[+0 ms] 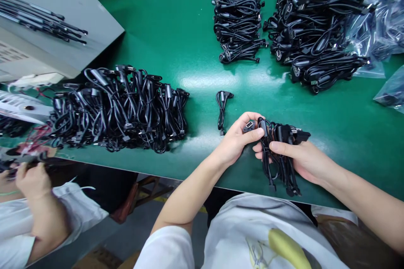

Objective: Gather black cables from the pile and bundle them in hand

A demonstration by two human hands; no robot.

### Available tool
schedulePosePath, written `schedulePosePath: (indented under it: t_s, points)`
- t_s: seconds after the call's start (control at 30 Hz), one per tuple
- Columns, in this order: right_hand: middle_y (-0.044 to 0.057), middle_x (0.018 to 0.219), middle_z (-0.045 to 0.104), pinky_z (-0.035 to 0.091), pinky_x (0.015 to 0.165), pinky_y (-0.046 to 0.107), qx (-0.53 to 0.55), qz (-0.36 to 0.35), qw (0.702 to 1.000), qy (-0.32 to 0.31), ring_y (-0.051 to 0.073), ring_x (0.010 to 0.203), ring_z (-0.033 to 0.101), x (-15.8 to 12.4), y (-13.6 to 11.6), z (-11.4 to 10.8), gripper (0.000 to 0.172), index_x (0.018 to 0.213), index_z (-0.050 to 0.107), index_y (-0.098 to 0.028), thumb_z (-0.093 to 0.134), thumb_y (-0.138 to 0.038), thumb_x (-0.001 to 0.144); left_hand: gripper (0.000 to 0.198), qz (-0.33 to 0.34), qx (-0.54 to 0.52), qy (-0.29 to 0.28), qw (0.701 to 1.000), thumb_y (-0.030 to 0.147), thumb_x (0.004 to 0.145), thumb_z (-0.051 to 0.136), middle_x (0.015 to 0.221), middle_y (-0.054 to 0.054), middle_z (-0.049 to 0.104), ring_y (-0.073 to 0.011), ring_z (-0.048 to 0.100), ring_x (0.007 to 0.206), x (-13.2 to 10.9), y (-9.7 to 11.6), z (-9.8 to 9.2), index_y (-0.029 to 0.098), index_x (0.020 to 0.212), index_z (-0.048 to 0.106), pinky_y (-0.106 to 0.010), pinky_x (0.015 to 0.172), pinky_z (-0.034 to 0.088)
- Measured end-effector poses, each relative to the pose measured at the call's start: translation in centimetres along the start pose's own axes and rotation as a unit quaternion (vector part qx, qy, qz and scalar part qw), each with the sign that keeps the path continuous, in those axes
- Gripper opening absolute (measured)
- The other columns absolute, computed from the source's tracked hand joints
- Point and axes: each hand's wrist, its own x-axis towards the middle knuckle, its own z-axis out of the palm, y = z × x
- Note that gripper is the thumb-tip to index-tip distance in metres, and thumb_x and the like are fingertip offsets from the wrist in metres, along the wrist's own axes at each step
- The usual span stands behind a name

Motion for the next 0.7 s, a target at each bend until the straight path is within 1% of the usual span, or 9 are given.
schedulePosePath:
  t_s: [0.07,0.17,0.23,0.33,0.43,0.5,0.53,0.6,0.7]
  points:
    - [0.009,0.096,0.079,0.06,0.075,0.035,-0.007,-0.011,1.0,0.005,0.023,0.084,0.075,0.2,0.0,-0.1,0.032,0.1,0.077,-0.019,0.087,-0.034,0.074,0.034,0.008,0.013,-0.002,1.0,0.035,0.082,0.077,0.088,0.002,0.061,-0.0089,0.057,0.076,0.1,-0.2,-0.1,0.021,0.108,0.06,-0.023,0.077,0.045]
    - [0.006,0.095,0.078,0.06,0.078,0.037,-0.014,-0.082,0.995,0.055,0.024,0.085,0.075,0.3,-0.8,-0.3,0.028,0.094,0.077,-0.02,0.089,-0.031,0.071,0.052,0.045,0.012,-0.002,0.999,0.042,0.079,0.079,0.101,-0.002,0.062,-0.0113,0.059,0.084,0.2,-0.6,0.0,0.023,0.12,0.053,-0.025,0.079,0.048]
    - [0.004,0.098,0.077,0.06,0.084,0.039,-0.017,-0.149,0.982,0.113,0.024,0.09,0.074,0.2,-1.7,-0.5,0.023,0.091,0.077,-0.022,0.087,-0.03,0.073,0.055,0.041,0.02,-0.039,0.998,0.04,0.075,0.083,0.105,-0.004,0.062,-0.0125,0.06,0.088,0.1,-0.8,0.2,0.022,0.118,0.053,-0.026,0.08,0.049]
    - [0.001,0.104,0.076,0.058,0.093,0.041,-0.044,-0.245,0.95,0.191,0.023,0.099,0.072,-0.3,-3.1,-0.7,0.015,0.092,0.076,-0.026,0.083,-0.028,0.079,0.045,0.014,0.086,-0.097,0.991,0.034,0.073,0.085,0.094,-0.003,0.064,-0.0123,0.061,0.081,-0.3,-1.0,0.7,0.019,0.106,0.058,-0.026,0.077,0.05]
    - [0.0,0.105,0.075,0.057,0.096,0.04,-0.062,-0.29,0.93,0.219,0.022,0.101,0.071,-0.6,-3.4,-0.6,0.013,0.093,0.075,-0.027,0.08,-0.026,0.081,0.037,0.106,0.203,-0.043,0.973,0.029,0.073,0.085,0.088,-0.001,0.065,-0.0114,0.061,0.077,-0.8,-1.2,1.3,0.019,0.099,0.061,-0.026,0.076,0.049]
    - [0.0,0.103,0.075,0.057,0.096,0.041,-0.064,-0.286,0.932,0.213,0.022,0.1,0.071,-0.5,-3.1,-0.5,0.013,0.094,0.075,-0.027,0.08,-0.027,0.082,0.033,0.16,0.26,-0.01,0.952,0.027,0.074,0.085,0.087,-0.001,0.066,-0.0112,0.06,0.077,-1.0,-1.4,1.6,0.019,0.096,0.062,-0.026,0.077,0.049]
    - [0.0,0.103,0.075,0.057,0.096,0.041,-0.065,-0.282,0.935,0.208,0.022,0.1,0.071,-0.4,-2.9,-0.4,0.013,0.094,0.074,-0.027,0.079,-0.027,0.082,0.032,0.168,0.274,-0.003,0.947,0.027,0.074,0.085,0.087,-0.001,0.066,-0.0115,0.06,0.077,-1.0,-1.4,1.7,0.019,0.095,0.062,-0.026,0.077,0.049]
    - [-0.001,0.102,0.075,0.057,0.096,0.041,-0.065,-0.274,0.937,0.204,0.022,0.101,0.071,-0.3,-2.6,-0.4,0.014,0.094,0.074,-0.027,0.08,-0.028,0.081,0.031,0.149,0.262,0.0,0.953,0.027,0.074,0.084,0.088,-0.001,0.066,-0.0121,0.061,0.08,-0.9,-1.5,1.8,0.019,0.095,0.062,-0.026,0.079,0.049]
    - [0.0,0.101,0.075,0.058,0.094,0.039,-0.05,-0.265,0.94,0.211,0.022,0.1,0.071,-0.1,-2.6,-0.4,0.014,0.092,0.075,-0.026,0.081,-0.028,0.08,0.031,0.05,0.123,-0.031,0.991,0.028,0.079,0.081,0.089,0.0,0.066,-0.0106,0.064,0.078,-0.4,-1.6,1.4,0.019,0.099,0.059,-0.025,0.076,0.051]
